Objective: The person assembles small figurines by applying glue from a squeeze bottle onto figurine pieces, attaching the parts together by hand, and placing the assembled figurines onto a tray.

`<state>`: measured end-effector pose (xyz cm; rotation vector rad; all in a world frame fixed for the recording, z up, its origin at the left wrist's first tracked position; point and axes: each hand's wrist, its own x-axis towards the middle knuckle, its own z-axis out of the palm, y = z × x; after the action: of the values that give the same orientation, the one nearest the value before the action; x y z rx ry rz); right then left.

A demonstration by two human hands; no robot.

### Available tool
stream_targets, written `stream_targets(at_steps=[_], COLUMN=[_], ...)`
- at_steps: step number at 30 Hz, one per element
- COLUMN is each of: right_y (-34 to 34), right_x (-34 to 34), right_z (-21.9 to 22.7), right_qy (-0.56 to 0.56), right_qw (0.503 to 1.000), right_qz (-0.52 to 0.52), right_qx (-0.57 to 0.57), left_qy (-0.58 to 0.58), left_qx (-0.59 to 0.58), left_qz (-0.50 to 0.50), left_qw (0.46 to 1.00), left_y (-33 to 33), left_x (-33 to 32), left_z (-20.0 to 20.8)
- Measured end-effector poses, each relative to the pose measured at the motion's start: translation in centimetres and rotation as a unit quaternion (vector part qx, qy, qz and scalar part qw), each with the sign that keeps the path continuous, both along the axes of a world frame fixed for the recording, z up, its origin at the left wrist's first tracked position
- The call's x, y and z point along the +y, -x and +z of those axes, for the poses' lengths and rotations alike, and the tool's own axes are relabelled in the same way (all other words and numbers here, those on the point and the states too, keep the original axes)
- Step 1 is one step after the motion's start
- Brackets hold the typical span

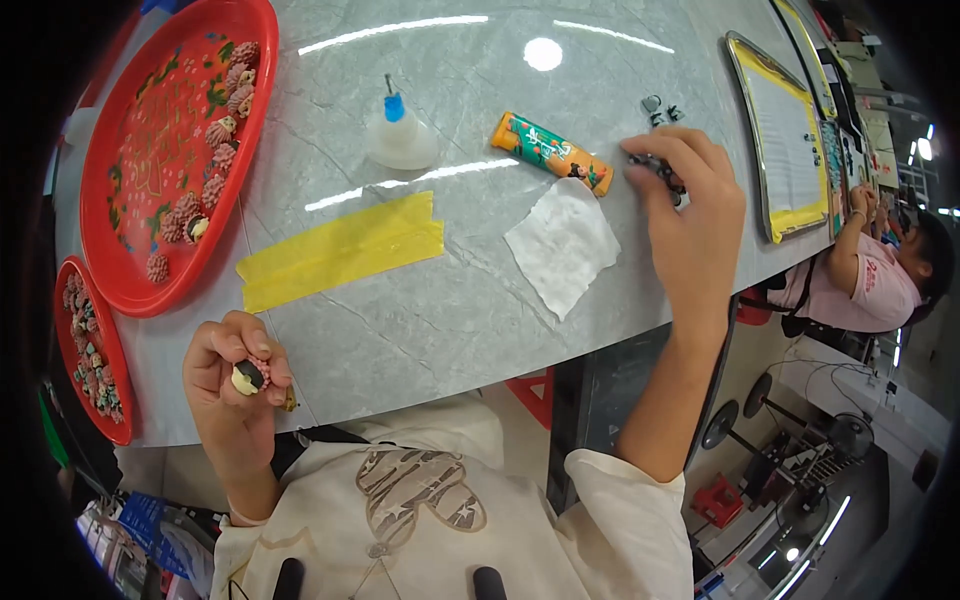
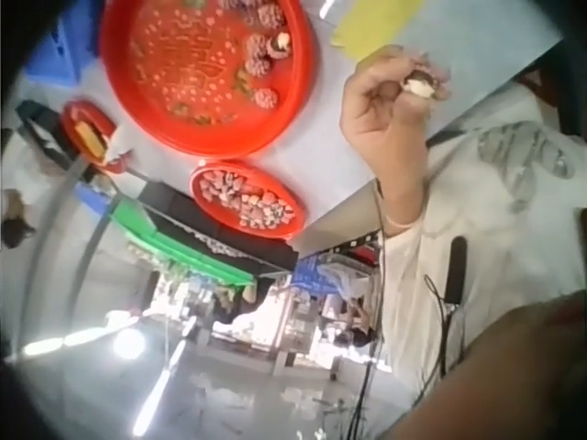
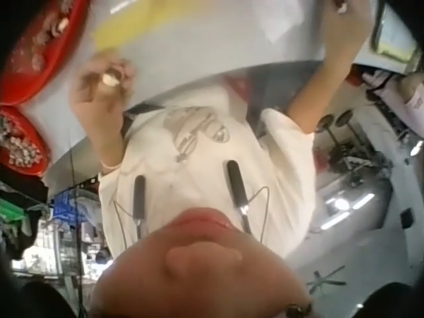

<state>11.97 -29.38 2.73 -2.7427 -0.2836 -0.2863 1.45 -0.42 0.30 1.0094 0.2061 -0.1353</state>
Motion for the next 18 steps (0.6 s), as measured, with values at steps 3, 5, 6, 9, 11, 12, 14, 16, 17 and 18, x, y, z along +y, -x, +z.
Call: stream_targets(at_steps=[3,5,6,9,11,12,14,16,17,18], right_y=[-0.5,-0.1,0.4,2.1,3.1,3.7,4.7,5.2,5.0,5.0], right_x=[-0.1,-0.1,0.4,2.6,4.8,5.8,8.1,10.1,10.9,11.7], right_z=[-0.4,0.0,0.1,1.2,1.4,1.3,1.1,0.4,-0.1,-0.4], right_qy=[0.019,-0.144,-0.304,-0.489,-0.52,-0.492,-0.528,-0.538,-0.519,-0.499], right_qw=[0.999,0.989,0.952,0.863,0.834,0.84,0.802,0.79,0.798,0.805], right_qz=[0.022,0.017,0.013,0.094,0.129,0.146,0.182,0.194,0.235,0.274], right_qx=[-0.021,0.005,0.037,0.082,0.132,0.174,0.212,0.222,0.194,0.166], left_qy=[-0.015,0.007,0.0,0.003,0.024,0.068,0.072,0.122,0.121,0.087], left_qx=[-0.008,-0.01,-0.006,-0.011,-0.016,-0.041,-0.043,-0.05,-0.048,-0.012], left_qz=[0.002,-0.008,0.004,0.002,-0.014,-0.02,-0.023,-0.039,-0.035,-0.022], left_qw=[1.0,1.0,1.0,1.0,0.999,0.997,0.996,0.99,0.991,0.996], left_y=[-0.1,-0.1,0.1,0.1,-0.2,-0.2,-0.1,-0.3,-0.2,-0.2], left_x=[0.2,0.3,0.5,0.7,0.6,0.6,0.7,0.8,0.7,0.5], left_z=[0.0,-0.1,-0.2,-0.2,0.0,-0.3,-0.4,-0.5,-0.2,0.2])
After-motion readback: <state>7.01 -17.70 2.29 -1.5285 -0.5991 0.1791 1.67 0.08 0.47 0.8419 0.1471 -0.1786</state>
